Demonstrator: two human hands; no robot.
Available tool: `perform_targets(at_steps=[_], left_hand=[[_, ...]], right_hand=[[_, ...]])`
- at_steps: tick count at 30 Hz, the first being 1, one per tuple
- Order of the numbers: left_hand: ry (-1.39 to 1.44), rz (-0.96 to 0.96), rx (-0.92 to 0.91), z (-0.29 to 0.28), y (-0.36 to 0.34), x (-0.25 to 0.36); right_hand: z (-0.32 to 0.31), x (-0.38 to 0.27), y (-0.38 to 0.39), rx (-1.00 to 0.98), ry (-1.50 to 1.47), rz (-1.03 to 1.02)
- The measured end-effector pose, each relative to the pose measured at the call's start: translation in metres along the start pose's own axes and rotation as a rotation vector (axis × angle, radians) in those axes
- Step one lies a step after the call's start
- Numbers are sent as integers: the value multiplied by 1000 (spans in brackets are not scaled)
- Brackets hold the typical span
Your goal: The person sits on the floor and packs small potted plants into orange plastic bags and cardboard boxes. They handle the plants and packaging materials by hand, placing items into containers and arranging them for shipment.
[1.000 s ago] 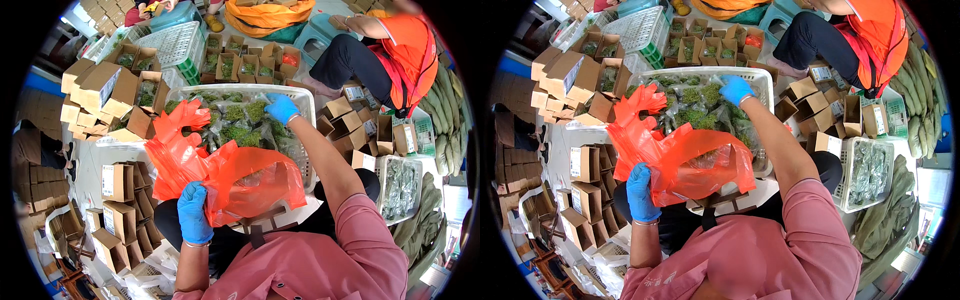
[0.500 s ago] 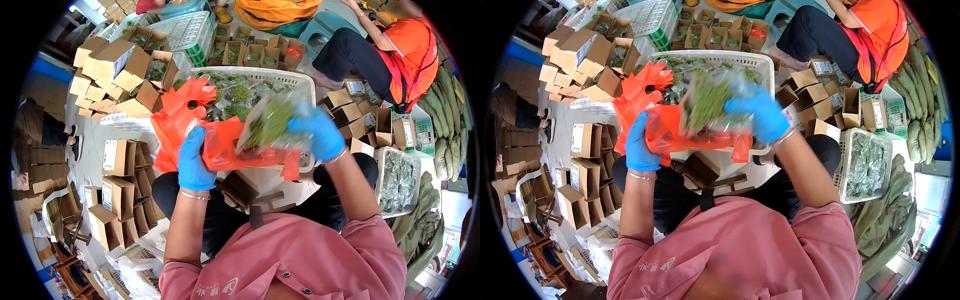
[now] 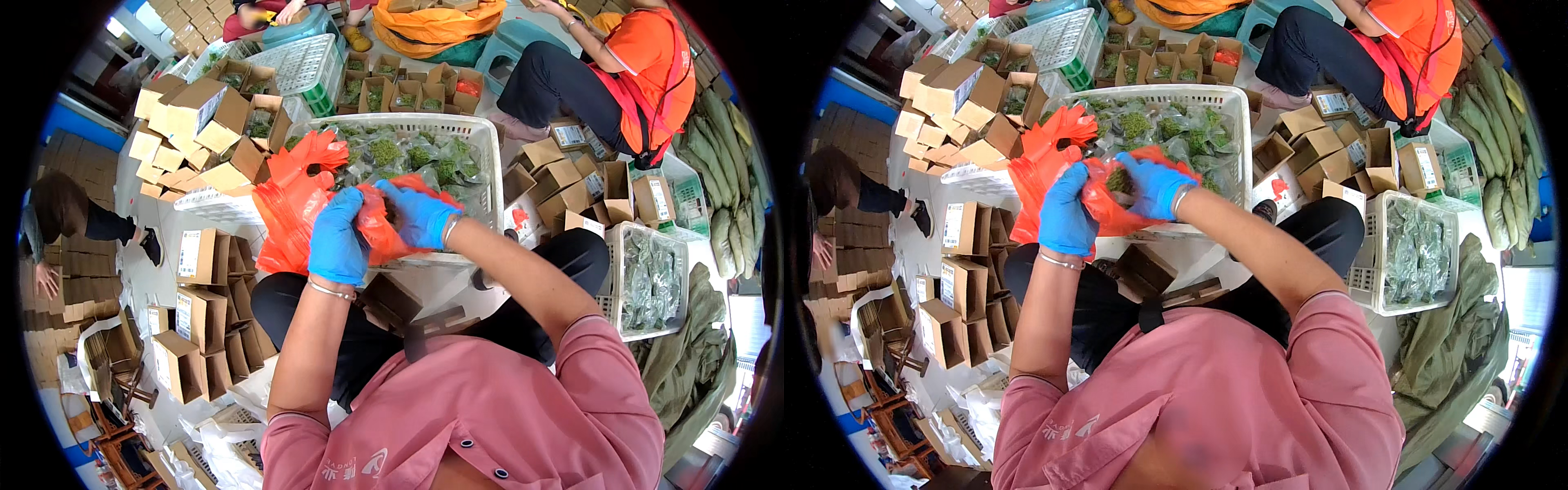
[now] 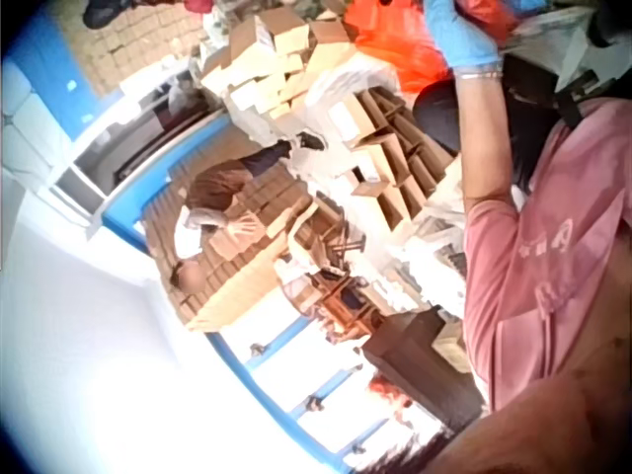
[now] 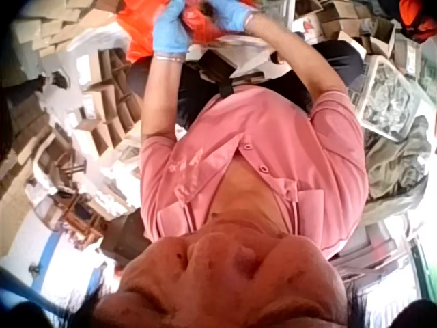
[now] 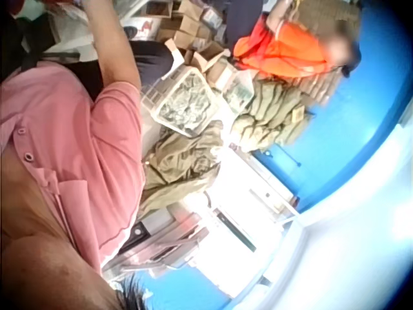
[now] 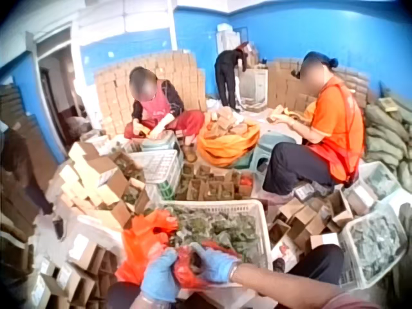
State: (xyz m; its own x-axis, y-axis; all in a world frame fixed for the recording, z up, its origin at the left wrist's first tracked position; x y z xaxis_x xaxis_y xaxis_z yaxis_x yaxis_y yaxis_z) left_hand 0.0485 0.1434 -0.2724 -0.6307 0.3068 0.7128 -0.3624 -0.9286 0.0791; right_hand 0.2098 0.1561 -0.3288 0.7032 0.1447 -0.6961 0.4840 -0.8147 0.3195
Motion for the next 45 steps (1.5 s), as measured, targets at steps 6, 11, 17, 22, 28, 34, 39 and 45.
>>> perform_targets(at_steps=[6, 11, 17, 22, 28, 34, 39, 45], left_hand=[[155, 50, -74, -69, 0, 56], [-65, 108, 87, -68, -5, 54], [-707, -57, -148, 28, 3, 27], [-522, 47, -77, 20, -10, 19], [-389, 75, 27, -16, 4, 42], [-588, 92, 68, -21, 12, 62], [-758, 64, -144, 26, 14, 48], [-614, -53, -107, 11, 10, 30]], right_hand=[[-60, -16, 81, 14, 287, 75], [-59, -12, 104, -157, 993, 109], [-99, -88, 85, 411, 384, -407], [-131, -70, 77, 621, 208, -255], [-55, 74, 95, 4, 281, 547], [-94, 3, 90, 242, -351, 102], [-100, -88, 55, 100, -316, -52], [-95, -137, 45, 104, 56, -326]])
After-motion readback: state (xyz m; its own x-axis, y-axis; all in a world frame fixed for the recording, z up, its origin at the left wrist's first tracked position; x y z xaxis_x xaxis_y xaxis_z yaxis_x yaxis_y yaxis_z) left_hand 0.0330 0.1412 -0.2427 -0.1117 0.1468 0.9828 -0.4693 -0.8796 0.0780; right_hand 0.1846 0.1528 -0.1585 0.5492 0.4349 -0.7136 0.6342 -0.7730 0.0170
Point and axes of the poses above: each hand's wrist, its own y-axis away from the middle knuckle, its own z-axis out of the palm, x = y × z, the point moved 3 cm from there along -y, towards the middle knuckle, and after that the axes turned 13 degrees about -x, right-handed, at the moved point
